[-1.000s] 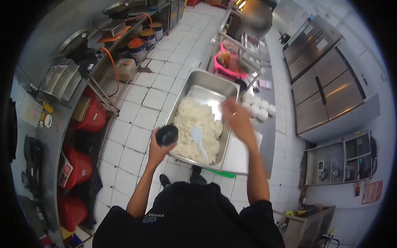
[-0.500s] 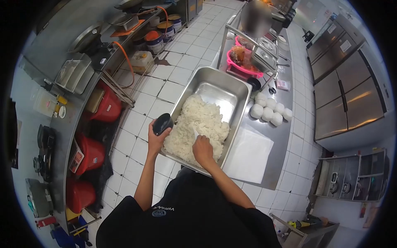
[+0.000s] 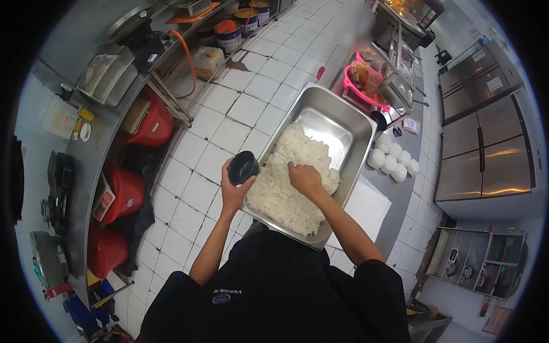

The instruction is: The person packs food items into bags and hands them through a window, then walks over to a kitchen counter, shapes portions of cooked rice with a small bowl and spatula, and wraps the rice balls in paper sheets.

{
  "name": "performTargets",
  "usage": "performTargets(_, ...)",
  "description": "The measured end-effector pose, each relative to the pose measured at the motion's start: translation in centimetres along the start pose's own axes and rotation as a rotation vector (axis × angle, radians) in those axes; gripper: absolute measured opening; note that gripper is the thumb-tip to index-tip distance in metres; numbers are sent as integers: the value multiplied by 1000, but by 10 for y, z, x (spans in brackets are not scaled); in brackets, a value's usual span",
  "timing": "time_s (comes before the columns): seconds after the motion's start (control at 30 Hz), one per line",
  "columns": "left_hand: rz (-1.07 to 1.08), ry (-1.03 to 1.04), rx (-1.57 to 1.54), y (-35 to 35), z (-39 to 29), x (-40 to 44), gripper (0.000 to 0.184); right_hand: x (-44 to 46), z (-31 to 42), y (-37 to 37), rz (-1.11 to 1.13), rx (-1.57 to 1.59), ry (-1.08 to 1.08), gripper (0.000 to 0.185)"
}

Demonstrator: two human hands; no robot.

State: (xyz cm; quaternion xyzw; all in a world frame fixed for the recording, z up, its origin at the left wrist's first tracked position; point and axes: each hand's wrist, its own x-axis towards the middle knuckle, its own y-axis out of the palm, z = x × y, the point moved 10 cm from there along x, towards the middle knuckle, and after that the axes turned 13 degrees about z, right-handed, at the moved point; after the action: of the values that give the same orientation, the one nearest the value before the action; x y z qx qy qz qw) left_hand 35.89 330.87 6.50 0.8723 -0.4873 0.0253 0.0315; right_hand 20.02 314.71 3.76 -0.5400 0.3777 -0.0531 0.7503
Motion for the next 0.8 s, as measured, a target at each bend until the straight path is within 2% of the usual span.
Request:
performTargets(0.2, -30, 75, 175, 1, -16, 0, 89, -20, 32, 7, 22, 142, -41, 28)
performTargets(0.3, -9, 77, 125, 2, -21, 1, 88, -40, 48, 8, 3, 292, -95, 25)
performTargets(0.4, 19, 96, 101, 4, -14, 3, 88, -41, 47, 51, 20, 476, -182, 27)
performTargets(0.53, 115, 89, 115, 6, -23, 7, 87, -50, 40, 50, 48, 570, -183, 26)
performTargets(0.67, 169, 106, 274, 5, -38, 7, 96, -70, 17, 49, 108, 657, -96, 26)
performTargets(0.73, 275, 169, 418, 8, -59, 6, 98, -95, 16, 4, -91, 521, -33, 27)
performTargets(0.77, 342, 190, 482, 15, -63, 7, 98, -103, 18, -11, -99, 519, -24, 27)
performTargets(0.8, 351, 196, 482, 20, -64, 8, 98, -112, 14, -26, -131, 407, 93, 27)
